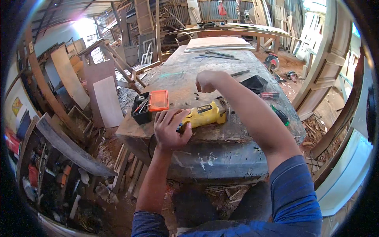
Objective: The person assembles an angle grinder by placing internal components into the tool body, tightening screws using a screwdriver, and attaching the gear head assembly by hand.
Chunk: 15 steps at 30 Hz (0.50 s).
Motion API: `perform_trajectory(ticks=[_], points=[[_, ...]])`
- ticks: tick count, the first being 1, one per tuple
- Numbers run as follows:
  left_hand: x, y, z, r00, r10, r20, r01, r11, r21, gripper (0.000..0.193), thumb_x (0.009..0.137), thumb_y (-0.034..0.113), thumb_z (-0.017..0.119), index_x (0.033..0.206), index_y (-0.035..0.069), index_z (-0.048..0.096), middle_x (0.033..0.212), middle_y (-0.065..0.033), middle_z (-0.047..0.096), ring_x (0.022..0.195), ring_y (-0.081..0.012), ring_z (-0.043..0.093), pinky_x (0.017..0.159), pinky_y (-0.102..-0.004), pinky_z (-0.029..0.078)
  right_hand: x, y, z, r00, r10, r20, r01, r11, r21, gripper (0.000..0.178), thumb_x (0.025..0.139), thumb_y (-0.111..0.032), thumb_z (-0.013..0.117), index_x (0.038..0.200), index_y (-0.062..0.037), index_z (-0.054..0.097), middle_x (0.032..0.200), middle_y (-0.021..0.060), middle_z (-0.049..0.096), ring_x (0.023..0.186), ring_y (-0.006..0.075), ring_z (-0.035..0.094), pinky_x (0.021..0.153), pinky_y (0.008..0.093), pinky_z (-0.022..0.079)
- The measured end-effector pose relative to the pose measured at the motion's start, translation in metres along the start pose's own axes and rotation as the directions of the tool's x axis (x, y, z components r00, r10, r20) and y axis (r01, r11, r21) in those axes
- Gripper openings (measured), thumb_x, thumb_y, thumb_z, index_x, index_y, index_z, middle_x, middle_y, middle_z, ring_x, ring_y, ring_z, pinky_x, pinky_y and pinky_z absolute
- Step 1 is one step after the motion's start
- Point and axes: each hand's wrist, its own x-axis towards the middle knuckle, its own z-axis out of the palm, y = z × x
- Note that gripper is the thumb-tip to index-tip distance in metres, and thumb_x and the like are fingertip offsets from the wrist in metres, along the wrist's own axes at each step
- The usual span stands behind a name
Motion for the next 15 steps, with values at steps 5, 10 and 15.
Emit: perform_trajectory(ticks=[5,10,15], points=[[0.001,-0.001,0.002,1.000,-0.003,-0.023,0.003,1.000,-0.017,0.038,0.080,0.023,0.078,0.115,0.010,0.082,0.109,-0.0087,0.077,0.097,-0.0321,0.072,0.092,-0.0457,0.055,0.038,-0.010,0.024,0.995,0.039,0.091,-0.031,0.995,-0.092,0.033,0.080,-0.010,0.076,0.110,-0.0125,0.086,0.107,0.0127,0.084,0.097,0.0304,0.079,0.085,0.0429,0.062],[0.000,-0.004,0.002,1.000,-0.010,-0.014,0.010,0.999,-0.046,0.039,0.082,0.027,0.080,0.117,0.009,0.080,0.109,-0.0096,0.078,0.098,-0.0340,0.073,0.094,-0.0469,0.055,0.042,-0.023,0.027,0.989,0.078,0.129,-0.056,0.985,-0.161,0.030,0.078,-0.013,0.078,0.107,-0.0111,0.086,0.104,0.0130,0.084,0.095,0.0312,0.078,0.083,0.0440,0.062],[-0.002,-0.005,0.004,1.000,-0.012,-0.024,0.011,0.999,-0.038,0.042,0.082,0.028,0.080,0.120,0.009,0.079,0.109,-0.0103,0.078,0.098,-0.0344,0.072,0.093,-0.0469,0.055,0.029,-0.031,0.016,0.989,0.082,0.120,-0.063,0.985,-0.158,0.028,0.077,-0.015,0.080,0.104,-0.0096,0.085,0.101,0.0133,0.083,0.092,0.0321,0.078,0.081,0.0452,0.062]])
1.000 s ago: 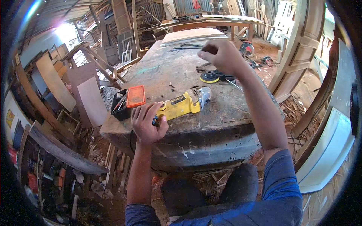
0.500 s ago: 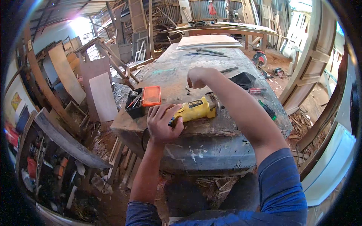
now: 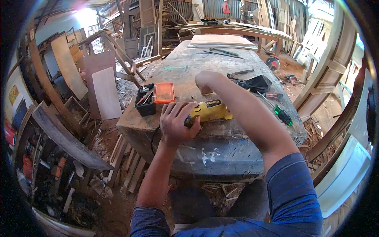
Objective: The person assembles an angle grinder by placing internal components into the tool body, tightening screws using a screwdriver, and attaching the gear head assembly by hand.
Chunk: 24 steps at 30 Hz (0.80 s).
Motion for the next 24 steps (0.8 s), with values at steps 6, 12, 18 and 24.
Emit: perform_trajectory(ticks=[6,12,18,24], points=[[0.001,0.002,-0.004,0.999,-0.023,0.027,0.023,1.000,0.004,0.048,0.082,0.027,0.079,0.127,0.011,0.079,0.112,-0.0114,0.077,0.099,-0.0347,0.072,0.094,-0.0475,0.055,-0.074,0.000,-0.043,0.962,-0.145,-0.230,0.193,0.960,0.203,0.027,0.078,-0.021,0.085,0.100,-0.0041,0.082,0.099,0.0152,0.082,0.090,0.0327,0.078,0.081,0.0439,0.062],[0.004,0.003,0.001,1.000,-0.023,0.006,0.023,0.999,-0.034,0.045,0.082,0.025,0.078,0.125,0.011,0.079,0.112,-0.0115,0.077,0.100,-0.0359,0.072,0.094,-0.0487,0.056,-0.143,0.002,-0.044,0.886,-0.220,-0.407,0.345,0.901,0.264,0.026,0.084,-0.023,0.085,0.098,-0.0017,0.080,0.091,0.0151,0.080,0.086,0.0293,0.077,0.081,0.0405,0.061],[-0.002,0.000,-0.001,0.999,-0.036,-0.002,0.036,0.999,-0.033,0.036,0.080,0.023,0.080,0.113,0.008,0.078,0.111,-0.0111,0.078,0.101,-0.0354,0.073,0.094,-0.0483,0.056,-0.173,-0.020,-0.026,0.778,-0.308,-0.548,0.566,0.721,0.399,0.019,0.090,-0.012,0.082,0.102,0.0018,0.076,0.090,0.0127,0.079,0.083,0.0218,0.076,0.078,0.0372,0.061],[-0.001,0.002,0.000,0.999,-0.033,-0.003,0.033,0.999,-0.031,0.036,0.080,0.022,0.080,0.113,0.008,0.078,0.111,-0.0105,0.078,0.101,-0.0346,0.073,0.095,-0.0480,0.055,-0.167,-0.013,-0.003,0.726,-0.273,-0.631,0.587,0.724,0.362,0.021,0.090,-0.014,0.082,0.104,0.0008,0.078,0.089,0.0135,0.079,0.081,0.0213,0.075,0.078,0.0371,0.061]])
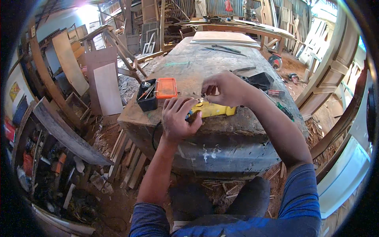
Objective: The person assembles an angle grinder by placing internal components into the tool body, tightening screws using a screwdriver, and attaching the gear head assembly by hand.
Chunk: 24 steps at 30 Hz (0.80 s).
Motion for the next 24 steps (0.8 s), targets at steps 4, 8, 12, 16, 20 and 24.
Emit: perform_trajectory(ticks=[4,8,12,16,20,24], points=[[0.003,0.005,-0.002,1.000,-0.014,-0.002,0.014,1.000,-0.009,0.036,0.080,0.022,0.080,0.113,0.008,0.078,0.112,-0.0099,0.078,0.101,-0.0345,0.073,0.095,-0.0478,0.055,-0.012,-0.009,-0.017,0.982,0.183,0.034,-0.180,0.981,-0.075,0.025,0.085,-0.021,0.083,0.101,-0.0021,0.081,0.087,0.0160,0.077,0.082,0.0305,0.077,0.079,0.0415,0.061],[0.003,0.004,-0.002,1.000,0.010,0.003,-0.010,1.000,-0.001,0.038,0.080,0.021,0.081,0.115,0.008,0.078,0.112,-0.0096,0.078,0.101,-0.0343,0.073,0.095,-0.0473,0.055,-0.020,-0.013,-0.022,0.975,0.204,0.089,-0.189,0.970,-0.156,0.025,0.084,-0.023,0.083,0.100,-0.0030,0.082,0.087,0.0169,0.078,0.084,0.0339,0.077,0.081,0.0442,0.061],[-0.001,0.000,-0.002,1.000,0.008,0.002,-0.008,1.000,-0.020,0.040,0.080,0.021,0.081,0.119,0.008,0.078,0.112,-0.0094,0.078,0.101,-0.0336,0.072,0.095,-0.0465,0.055,-0.053,-0.039,-0.014,0.930,0.307,0.200,-0.261,0.938,-0.226,0.023,0.083,-0.022,0.083,0.097,-0.0041,0.081,0.092,0.0192,0.078,0.092,0.0402,0.077,0.087,0.0517,0.060],[-0.001,-0.001,-0.001,1.000,0.000,0.009,0.000,1.000,-0.031,0.041,0.080,0.020,0.080,0.120,0.008,0.078,0.113,-0.0104,0.079,0.103,-0.0348,0.073,0.096,-0.0473,0.054,-0.083,-0.036,-0.004,0.893,0.397,0.213,-0.268,0.848,-0.458,0.023,0.085,-0.026,0.084,0.094,-0.0054,0.078,0.091,0.0183,0.076,0.095,0.0414,0.075,0.089,0.0527,0.057],[0.002,0.000,0.000,1.000,0.009,0.027,-0.009,1.000,-0.020,0.040,0.081,0.019,0.080,0.119,0.008,0.078,0.114,-0.0110,0.079,0.104,-0.0353,0.073,0.096,-0.0474,0.055,-0.090,-0.026,-0.005,0.874,0.441,0.202,-0.330,0.846,-0.418,0.031,0.085,-0.032,0.088,0.096,-0.0045,0.078,0.094,0.0180,0.077,0.101,0.0400,0.074,0.089,0.0521,0.056],[0.002,-0.004,0.003,1.000,0.011,0.020,-0.011,0.999,-0.030,0.039,0.081,0.018,0.078,0.118,0.007,0.078,0.113,-0.0123,0.079,0.102,-0.0355,0.073,0.095,-0.0471,0.055,-0.070,-0.038,-0.008,0.889,0.416,0.192,-0.316,0.860,-0.400,0.029,0.088,-0.030,0.086,0.101,-0.0054,0.080,0.095,0.0175,0.078,0.095,0.0377,0.076,0.088,0.0490,0.057]])
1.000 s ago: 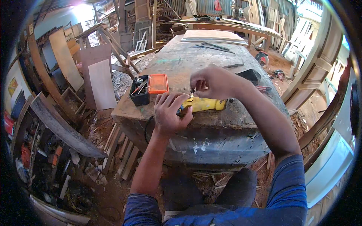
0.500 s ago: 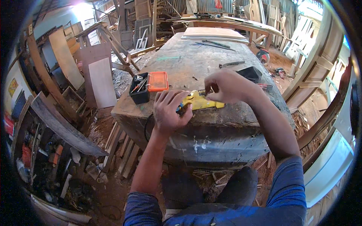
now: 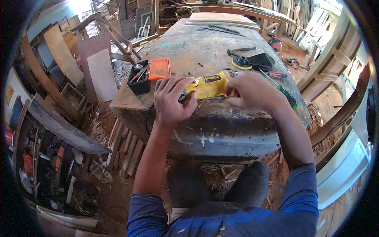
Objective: The person assembles an angle grinder by placing internal components into the tool body, tightening screws using a screwdriver, and attaching the gear head assembly by hand.
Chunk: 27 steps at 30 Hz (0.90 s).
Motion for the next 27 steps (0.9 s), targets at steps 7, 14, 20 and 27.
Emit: perform_trajectory(ticks=[7,14,20,27], points=[[0.000,0.001,-0.001,1.000,-0.002,-0.007,0.002,1.000,-0.006,0.037,0.081,0.017,0.078,0.116,0.006,0.078,0.111,-0.0137,0.078,0.099,-0.0368,0.072,0.094,-0.0476,0.055,0.052,-0.022,0.034,0.850,-0.077,-0.521,0.182,0.971,0.154,0.024,0.093,-0.024,0.082,0.108,-0.0045,0.081,0.094,0.0159,0.079,0.089,0.0366,0.075,0.086,0.0478,0.058],[-0.001,0.000,-0.005,0.999,-0.047,0.003,0.047,0.998,-0.048,0.031,0.085,0.016,0.080,0.114,0.006,0.079,0.111,-0.0137,0.079,0.101,-0.0362,0.073,0.095,-0.0463,0.055,0.064,-0.016,0.032,0.923,-0.024,-0.385,0.221,0.852,0.475,0.022,0.093,-0.016,0.083,0.107,0.0007,0.078,0.095,0.0163,0.075,0.092,0.0277,0.074,0.085,0.0401,0.058],[0.000,-0.007,0.000,0.983,-0.179,0.026,0.181,0.969,-0.167,0.017,0.093,0.012,0.083,0.108,0.005,0.081,0.107,-0.0126,0.081,0.101,-0.0313,0.075,0.095,-0.0431,0.055,0.068,-0.009,0.039,0.911,-0.065,-0.407,0.300,0.780,0.548,0.015,0.096,-0.007,0.079,0.108,0.0015,0.075,0.099,0.0144,0.074,0.093,0.0242,0.072,0.087,0.0384,0.057],[0.003,-0.014,0.003,0.974,-0.223,0.051,0.228,0.940,-0.255,0.013,0.093,0.009,0.084,0.104,0.003,0.081,0.104,-0.0117,0.081,0.100,-0.0248,0.077,0.092,-0.0374,0.059,0.073,-0.007,0.042,0.879,-0.113,-0.463,0.340,0.831,0.441,0.016,0.099,-0.011,0.077,0.110,0.0002,0.073,0.101,0.0149,0.075,0.100,0.0288,0.071,0.092,0.0406,0.055]])
